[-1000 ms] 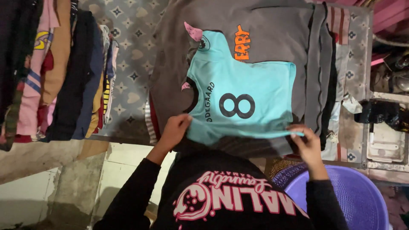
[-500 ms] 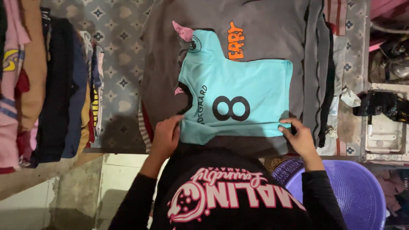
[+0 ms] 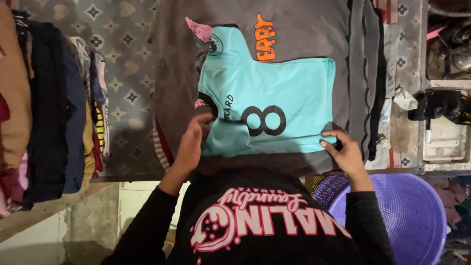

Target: The person folds various shirts and tops on a table, including a green floral shirt, a black shirt with celestial patterns, a black shirt with pink text, a pink shirt with a bunny graphic, a light blue shirt, and a grey hoodie. Each item is folded by hand and stacked on the table.

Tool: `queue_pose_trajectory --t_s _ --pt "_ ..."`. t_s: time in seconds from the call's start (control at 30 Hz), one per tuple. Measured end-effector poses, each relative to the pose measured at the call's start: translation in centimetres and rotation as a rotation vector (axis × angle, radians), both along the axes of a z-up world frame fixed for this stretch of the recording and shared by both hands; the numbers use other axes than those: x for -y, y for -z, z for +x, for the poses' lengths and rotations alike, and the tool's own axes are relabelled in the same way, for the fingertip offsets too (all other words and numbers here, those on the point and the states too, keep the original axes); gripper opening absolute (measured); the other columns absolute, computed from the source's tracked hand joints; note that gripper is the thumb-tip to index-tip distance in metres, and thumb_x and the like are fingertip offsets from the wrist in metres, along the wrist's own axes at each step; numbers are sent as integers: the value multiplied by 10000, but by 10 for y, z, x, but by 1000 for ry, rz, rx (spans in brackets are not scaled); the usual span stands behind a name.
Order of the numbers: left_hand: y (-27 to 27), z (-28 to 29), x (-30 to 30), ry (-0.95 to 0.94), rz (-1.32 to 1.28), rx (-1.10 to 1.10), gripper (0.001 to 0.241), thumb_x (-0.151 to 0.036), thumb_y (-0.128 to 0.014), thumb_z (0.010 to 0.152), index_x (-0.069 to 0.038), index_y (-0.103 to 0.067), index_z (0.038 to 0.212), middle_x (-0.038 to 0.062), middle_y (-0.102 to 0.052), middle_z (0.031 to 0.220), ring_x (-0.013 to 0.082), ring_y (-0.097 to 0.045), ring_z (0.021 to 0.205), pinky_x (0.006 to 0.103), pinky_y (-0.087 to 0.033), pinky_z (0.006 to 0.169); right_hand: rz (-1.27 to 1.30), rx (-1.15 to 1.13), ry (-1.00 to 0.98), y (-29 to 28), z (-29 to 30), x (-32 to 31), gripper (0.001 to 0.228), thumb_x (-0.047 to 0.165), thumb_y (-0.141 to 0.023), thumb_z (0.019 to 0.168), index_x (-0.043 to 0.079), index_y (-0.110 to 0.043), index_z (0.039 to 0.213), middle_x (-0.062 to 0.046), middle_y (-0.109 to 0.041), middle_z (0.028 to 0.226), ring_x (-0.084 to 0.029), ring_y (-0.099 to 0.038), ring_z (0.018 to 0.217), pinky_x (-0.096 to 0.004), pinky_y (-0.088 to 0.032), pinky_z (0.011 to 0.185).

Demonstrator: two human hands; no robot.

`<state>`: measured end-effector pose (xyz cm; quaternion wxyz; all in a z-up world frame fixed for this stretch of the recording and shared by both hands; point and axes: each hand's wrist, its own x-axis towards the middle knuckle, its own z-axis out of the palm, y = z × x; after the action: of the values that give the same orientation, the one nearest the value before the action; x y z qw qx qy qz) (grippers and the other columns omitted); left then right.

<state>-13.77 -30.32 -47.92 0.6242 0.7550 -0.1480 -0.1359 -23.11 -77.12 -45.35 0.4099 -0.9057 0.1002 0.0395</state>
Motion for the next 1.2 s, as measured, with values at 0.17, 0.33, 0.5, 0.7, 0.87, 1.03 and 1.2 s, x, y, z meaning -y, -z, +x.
queue_pose_trajectory --t_s 0.17,0.33,0.5,0.7,0.87,1.03,1.2 --pt "-24 -19 21 -247 44 36 673 -230 -694 943 -55 -384 1513 109 -717 1124 254 -695 1019 368 -502 959 21 7 100 10 -3 0 357 107 -757 946 70 -680 1292 -137 -675 993 -194 -611 912 -297 -490 828" --pt "39 -32 15 -314 528 563 481 -97 -658 1046 -86 -470 1488 148 -698 1341 275 -682 1097 401 -432 910 -171 50 203 -2 -2 -19 398 169 -776 940 70 -641 1302 -124 -692 947 -224 -669 854 -332 -522 791" --pt "-36 3 16 -363 493 551 543 -101 -704 928 -53 -494 1427 155 -641 1283 293 -617 1072 435 -439 872 -433 260 100 -30 17 -17 501 210 -834 846 68 -634 1283 -175 -633 1099 -365 -596 1043 -428 -476 949" --pt "5 132 16 -400 332 360 534 -172 -754 927 -21 -561 1402 199 -599 1340 372 -576 1256 448 -480 1068 -464 455 -95 -32 119 -19 372 25 -713 941 105 -694 1303 -147 -635 1307 -376 -589 1239 -452 -457 1079" --pt "-2 196 60 -375 498 239 654 -247 -830 814 -17 -541 1352 219 -588 1250 413 -548 1181 488 -457 984 -615 486 -299 -11 203 -20 448 16 -635 918 93 -694 1356 -133 -644 1397 -356 -587 1259 -472 -443 1055" --pt "56 204 43 -289 285 97 426 -117 -781 776 -110 -630 1174 81 -687 1069 338 -647 1090 430 -504 960 -792 430 -285 4 198 -1 345 110 -690 897 150 -741 1236 -46 -681 1189 -284 -598 1171 -482 -427 984" --pt "31 167 -4 131 300 490 186 12 -746 627 -116 -748 762 60 -639 1110 307 -535 1122 421 -411 973 -834 417 -176 1 123 -9 377 89 -734 833 219 -791 1181 -19 -645 1081 -261 -580 1057 -463 -421 959"
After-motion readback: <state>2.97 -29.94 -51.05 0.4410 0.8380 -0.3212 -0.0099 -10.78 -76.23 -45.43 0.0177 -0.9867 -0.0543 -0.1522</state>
